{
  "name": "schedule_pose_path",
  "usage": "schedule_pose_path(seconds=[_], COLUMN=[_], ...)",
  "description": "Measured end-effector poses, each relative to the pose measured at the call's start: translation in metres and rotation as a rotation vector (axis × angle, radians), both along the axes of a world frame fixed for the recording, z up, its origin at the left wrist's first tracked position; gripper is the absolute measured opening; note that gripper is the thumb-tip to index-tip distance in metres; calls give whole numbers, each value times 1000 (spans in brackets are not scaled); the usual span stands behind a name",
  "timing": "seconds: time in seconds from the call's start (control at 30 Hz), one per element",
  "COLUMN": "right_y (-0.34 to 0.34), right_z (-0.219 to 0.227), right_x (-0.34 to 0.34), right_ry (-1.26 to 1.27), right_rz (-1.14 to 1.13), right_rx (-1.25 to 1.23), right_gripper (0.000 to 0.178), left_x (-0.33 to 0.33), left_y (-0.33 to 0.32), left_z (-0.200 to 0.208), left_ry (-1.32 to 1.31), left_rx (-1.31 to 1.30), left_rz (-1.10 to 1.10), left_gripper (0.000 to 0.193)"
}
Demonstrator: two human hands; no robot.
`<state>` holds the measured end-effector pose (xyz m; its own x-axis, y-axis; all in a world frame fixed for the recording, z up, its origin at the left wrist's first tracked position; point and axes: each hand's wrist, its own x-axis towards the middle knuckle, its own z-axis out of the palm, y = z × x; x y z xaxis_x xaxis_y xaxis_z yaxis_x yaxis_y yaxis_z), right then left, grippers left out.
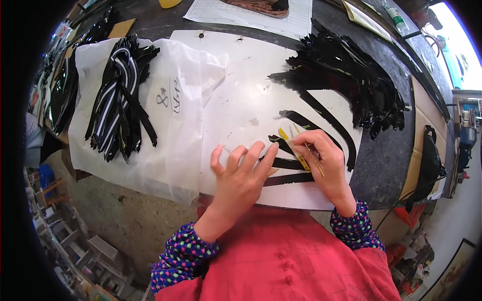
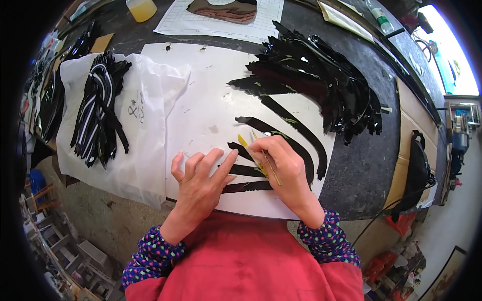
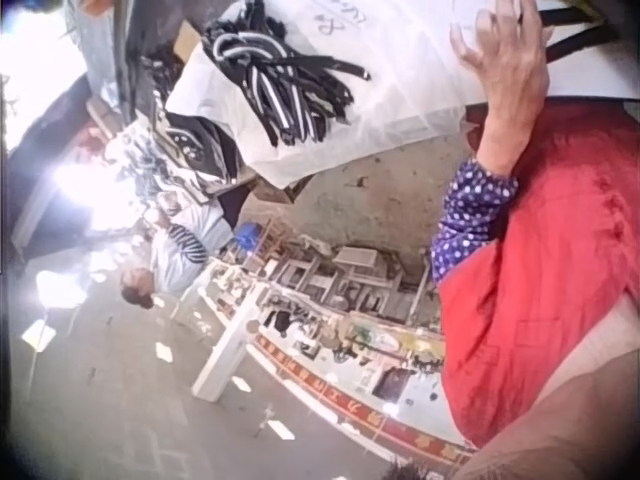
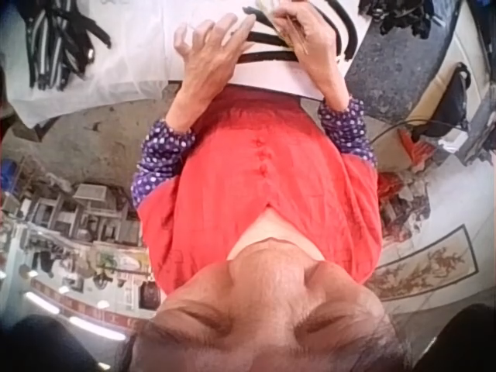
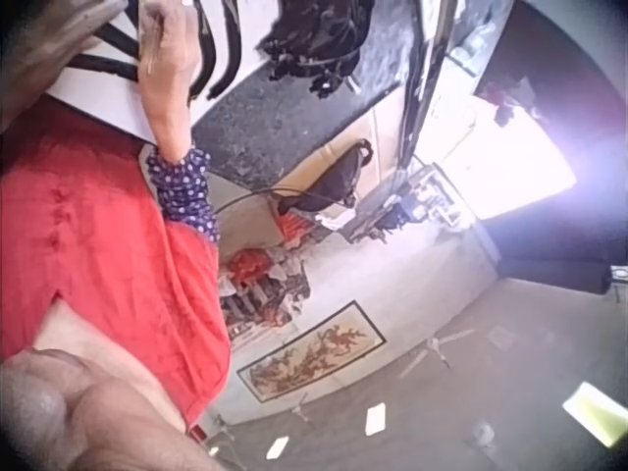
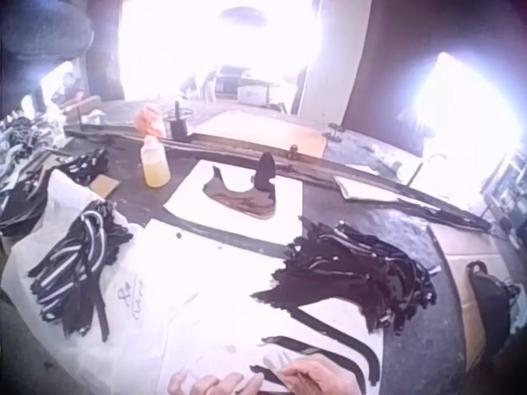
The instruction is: Applying adhesive to leather shoe components using a small brush on a workbench.
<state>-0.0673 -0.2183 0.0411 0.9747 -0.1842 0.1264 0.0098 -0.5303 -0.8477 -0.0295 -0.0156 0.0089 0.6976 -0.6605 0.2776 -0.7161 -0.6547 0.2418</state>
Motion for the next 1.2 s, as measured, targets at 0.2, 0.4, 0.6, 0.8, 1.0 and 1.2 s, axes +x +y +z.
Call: schedule_pose_path(seconds=[0.2, 0.4, 0.6, 0.8, 1.0, 1.2], right_y=[1, 16, 12, 8, 11, 8], right_z=[-4, -17, -11, -11, -17, -18], right_x=[-1, -16, -9, -6, -4, -4], right_ry=[-133, -216, -262, -235, -218, -215], right_rz=[139, 72, 32, 120, 84, 95], right_rx=[-235, -434, -408, -355, -316, -289], right_gripper=[29, 36, 39, 39, 41, 41], left_x=[0, 0, 1, -1, -1, -1], left_y=[1, 0, 2, 0, 2, 3], left_z=[0, -2, -2, -3, -4, -3], left_ry=[20, 22, 25, -4, -19, -18], left_rx=[-1, -8, -11, -1, 2, -11], left_rz=[5, 2, 14, 11, 12, 5], left_gripper=[46, 43, 45, 47, 46, 45])
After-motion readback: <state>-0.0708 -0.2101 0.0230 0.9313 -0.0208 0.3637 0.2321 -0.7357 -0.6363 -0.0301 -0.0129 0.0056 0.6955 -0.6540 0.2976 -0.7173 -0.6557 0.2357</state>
